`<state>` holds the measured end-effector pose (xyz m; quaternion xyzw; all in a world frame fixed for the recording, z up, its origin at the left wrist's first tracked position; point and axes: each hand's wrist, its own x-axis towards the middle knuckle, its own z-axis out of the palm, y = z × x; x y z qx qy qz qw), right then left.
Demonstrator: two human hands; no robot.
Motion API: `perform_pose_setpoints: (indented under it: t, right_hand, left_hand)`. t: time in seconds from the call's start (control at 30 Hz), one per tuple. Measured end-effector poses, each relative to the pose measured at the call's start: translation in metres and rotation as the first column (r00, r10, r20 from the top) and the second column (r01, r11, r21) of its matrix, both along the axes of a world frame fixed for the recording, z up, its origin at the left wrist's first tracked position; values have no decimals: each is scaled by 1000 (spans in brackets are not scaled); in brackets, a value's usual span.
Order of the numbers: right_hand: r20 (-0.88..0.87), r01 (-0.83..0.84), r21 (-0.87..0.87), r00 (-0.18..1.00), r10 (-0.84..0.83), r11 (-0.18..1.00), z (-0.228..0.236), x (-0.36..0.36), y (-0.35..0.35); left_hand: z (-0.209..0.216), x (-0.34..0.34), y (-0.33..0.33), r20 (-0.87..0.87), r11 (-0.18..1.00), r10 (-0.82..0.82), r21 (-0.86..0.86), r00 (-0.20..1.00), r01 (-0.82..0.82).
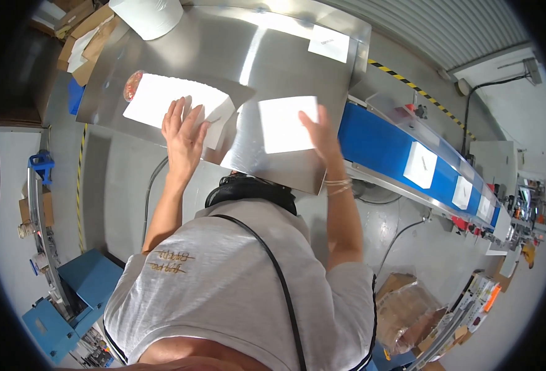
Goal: Transferring stacks of napkins from a machine to a conveyor belt for packaging.
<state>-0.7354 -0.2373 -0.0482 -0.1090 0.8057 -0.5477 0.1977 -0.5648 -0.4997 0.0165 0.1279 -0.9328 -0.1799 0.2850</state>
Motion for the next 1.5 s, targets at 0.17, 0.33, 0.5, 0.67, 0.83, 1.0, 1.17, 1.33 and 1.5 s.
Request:
perform_pose_setpoints:
  t: [0.17,0.33,0.5,0.67,0.83,1.0,1.17,1.33,1.5]
  right_hand:
    - [-260,419,266,898,-354,868,-11,-32,125]
    - [-763,726,574,642,-75,380,8,-25,116]
    - [-539,-106,265,808,238,958,45,8,-24]
    - [-360,-420,45,840,407,906,53,20,-106]
    - [-677,-522,128,576,459,843,34,16,-117]
    - [69,-87,-156,993,99,984,-2,7,-23]
    - [-314,325,561,934,-168,761,-25,-34,112]
    - [-796,750,573,606,7,331,11,-21,104]
    - [-526,-260,222,780,340,940,43,3,-37]
  left_hand:
    - [1,-2,0,-51,999,-10,48,999,13]
    - [-2,-3,3,-81,999,19,40,997,-16]
    - [-3,-1,1,-64,999,33,-13,997,-34]
    - [-1,0,-1,-47,999,-37,-21,998,36]
    - [12,1,-5,22,1000,-8,-29,1000,9]
    - [-1,1,-19,-26,1000,31,-7,999,-31]
    - [-1,-1,-16,-72,1000,26,-5,997,-26]
    - [-5,-1,-14,-102,999,33,1,994,-33]
    - [0,0,-13,-57,999,-38,13,998,39]
